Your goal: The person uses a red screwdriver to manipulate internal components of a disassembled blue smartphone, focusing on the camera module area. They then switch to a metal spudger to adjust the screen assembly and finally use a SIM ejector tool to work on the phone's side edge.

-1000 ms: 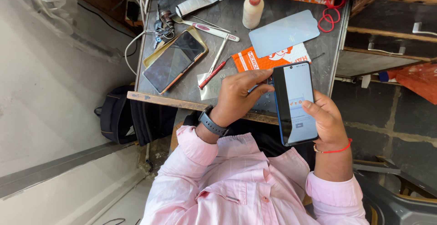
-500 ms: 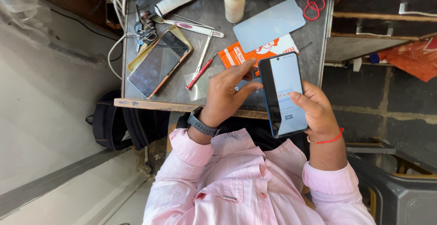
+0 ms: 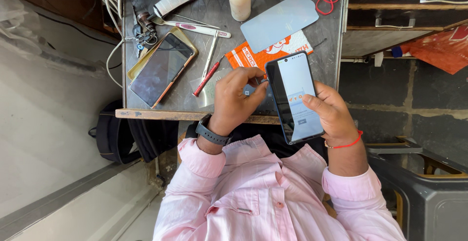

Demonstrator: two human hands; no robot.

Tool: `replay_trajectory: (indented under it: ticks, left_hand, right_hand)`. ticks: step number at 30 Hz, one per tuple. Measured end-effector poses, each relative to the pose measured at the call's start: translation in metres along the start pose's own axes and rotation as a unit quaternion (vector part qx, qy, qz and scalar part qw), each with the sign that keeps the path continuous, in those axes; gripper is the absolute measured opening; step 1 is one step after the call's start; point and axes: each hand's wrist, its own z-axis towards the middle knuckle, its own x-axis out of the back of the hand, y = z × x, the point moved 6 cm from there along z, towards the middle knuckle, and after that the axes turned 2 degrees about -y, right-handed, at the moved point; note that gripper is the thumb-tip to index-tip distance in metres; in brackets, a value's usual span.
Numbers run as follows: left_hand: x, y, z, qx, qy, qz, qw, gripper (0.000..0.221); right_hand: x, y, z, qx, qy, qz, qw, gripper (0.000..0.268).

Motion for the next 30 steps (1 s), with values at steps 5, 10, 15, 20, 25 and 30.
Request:
replay_trajectory:
  ticks: [5, 10, 15, 20, 25, 30]
  left_hand:
    - [0.002, 0.006, 0.002, -0.028, -0.006, -0.006, 1.0, 0.04]
    - [0.004, 0.008, 0.001, -0.033, 0.002, 0.02, 0.999, 0.025]
    - [0.003, 0.003, 0.001, -0.005, 0.021, 0.009, 1.0, 0.021]
    - [0.004, 0.002, 0.001, 0.002, 0.009, 0.006, 1.0, 0.025]
    - [0.009, 0.009, 0.0, -0.024, -0.017, 0.082, 0.996, 0.025]
    - [0.006, 0.009, -0.005, -0.031, -0.063, 0.2, 0.977, 0.024]
  right_hand:
    - [0.002, 0.0, -0.001, 0.001, 0.008, -0.004, 1.0, 0.038]
    - [0.004, 0.0, 0.0, 0.006, 0.008, -0.023, 1.0, 0.038]
    - [0.005, -0.001, 0.0, 0.01, 0.022, -0.011, 1.0, 0.038]
    - [0.004, -0.003, -0.001, 0.019, 0.028, -0.003, 0.999, 0.038]
    - [0.01, -0.008, -0.002, 0.057, 0.057, 0.015, 0.997, 0.038]
    - [0.016, -0.008, -0.002, 0.076, 0.04, 0.07, 0.994, 0.038]
